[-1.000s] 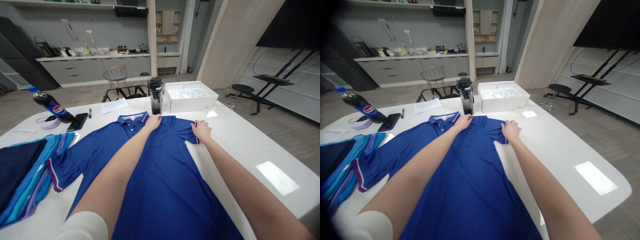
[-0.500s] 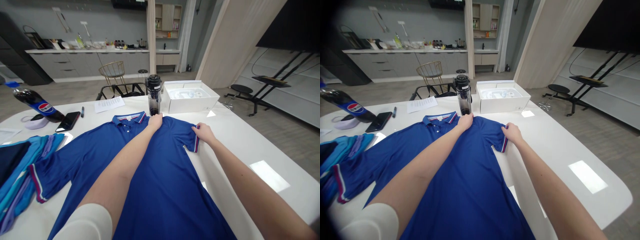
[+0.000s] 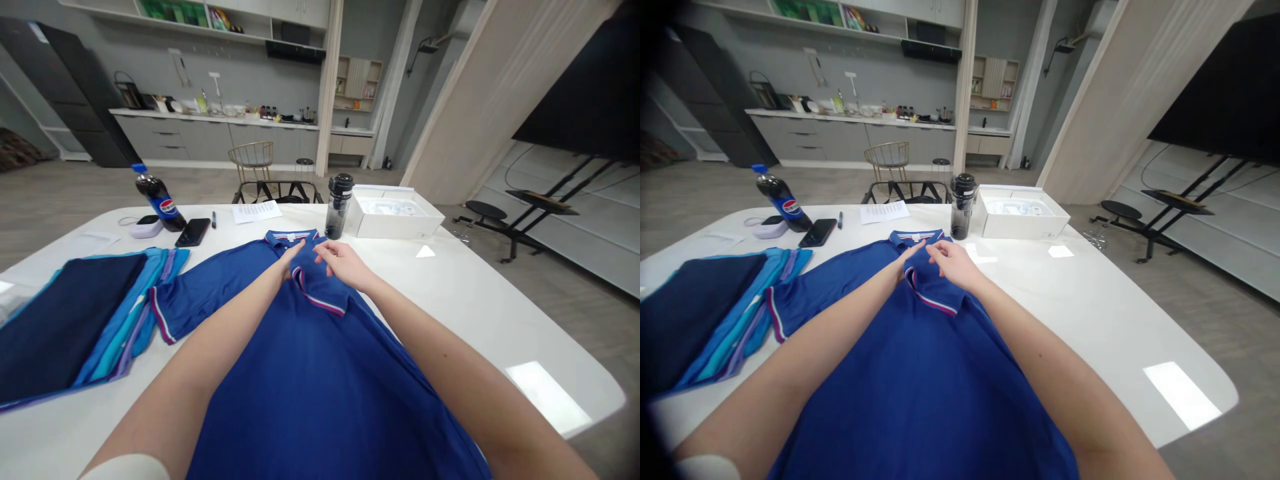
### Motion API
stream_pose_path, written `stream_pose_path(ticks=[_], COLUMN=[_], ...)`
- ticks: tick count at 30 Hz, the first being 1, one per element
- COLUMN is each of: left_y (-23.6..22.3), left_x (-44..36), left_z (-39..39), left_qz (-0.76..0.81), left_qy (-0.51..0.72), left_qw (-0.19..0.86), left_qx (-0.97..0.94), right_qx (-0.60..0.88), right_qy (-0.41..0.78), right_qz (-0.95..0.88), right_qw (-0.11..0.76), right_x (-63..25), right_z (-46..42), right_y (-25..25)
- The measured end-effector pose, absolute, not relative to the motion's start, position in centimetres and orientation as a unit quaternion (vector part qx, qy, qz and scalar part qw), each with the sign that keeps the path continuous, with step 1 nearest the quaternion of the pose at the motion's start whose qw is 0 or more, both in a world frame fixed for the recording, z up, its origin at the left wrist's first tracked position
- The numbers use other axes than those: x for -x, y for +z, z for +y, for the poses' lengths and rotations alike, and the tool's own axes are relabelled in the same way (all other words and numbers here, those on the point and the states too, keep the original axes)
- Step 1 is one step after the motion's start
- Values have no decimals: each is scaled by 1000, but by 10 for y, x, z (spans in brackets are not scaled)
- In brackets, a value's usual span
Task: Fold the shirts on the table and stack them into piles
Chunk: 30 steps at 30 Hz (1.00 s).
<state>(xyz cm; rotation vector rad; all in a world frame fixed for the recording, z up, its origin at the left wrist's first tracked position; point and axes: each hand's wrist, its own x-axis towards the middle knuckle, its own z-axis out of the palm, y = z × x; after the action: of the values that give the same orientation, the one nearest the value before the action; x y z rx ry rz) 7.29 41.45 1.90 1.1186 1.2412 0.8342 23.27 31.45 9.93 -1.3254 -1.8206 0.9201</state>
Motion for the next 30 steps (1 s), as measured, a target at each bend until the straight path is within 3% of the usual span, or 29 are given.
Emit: stream_pose_path(ticks=[4, 9, 14, 23, 30], left_y=[6, -7, -10, -9, 30], left_x=[-19, -3, -3, -3, 24], left_z=[373, 344, 331, 335, 384], left_qz=[555, 646, 623, 559, 569], left_qy=[298, 197, 213, 346, 398], left_qw=[585, 336, 283, 307, 308], left_qx=[-511, -657, -697, -688, -651], right_qx=[611, 668, 677, 683, 690], right_qy=[165, 72, 39, 26, 20], right_qz=[-736, -730, -730, -721, -664], right_qw=[240, 126, 84, 114, 287], right_x=[-231, -237, -230, -238, -243], right_z=[356, 400, 430, 454, 473], right_y=[48, 6, -14, -21, 5])
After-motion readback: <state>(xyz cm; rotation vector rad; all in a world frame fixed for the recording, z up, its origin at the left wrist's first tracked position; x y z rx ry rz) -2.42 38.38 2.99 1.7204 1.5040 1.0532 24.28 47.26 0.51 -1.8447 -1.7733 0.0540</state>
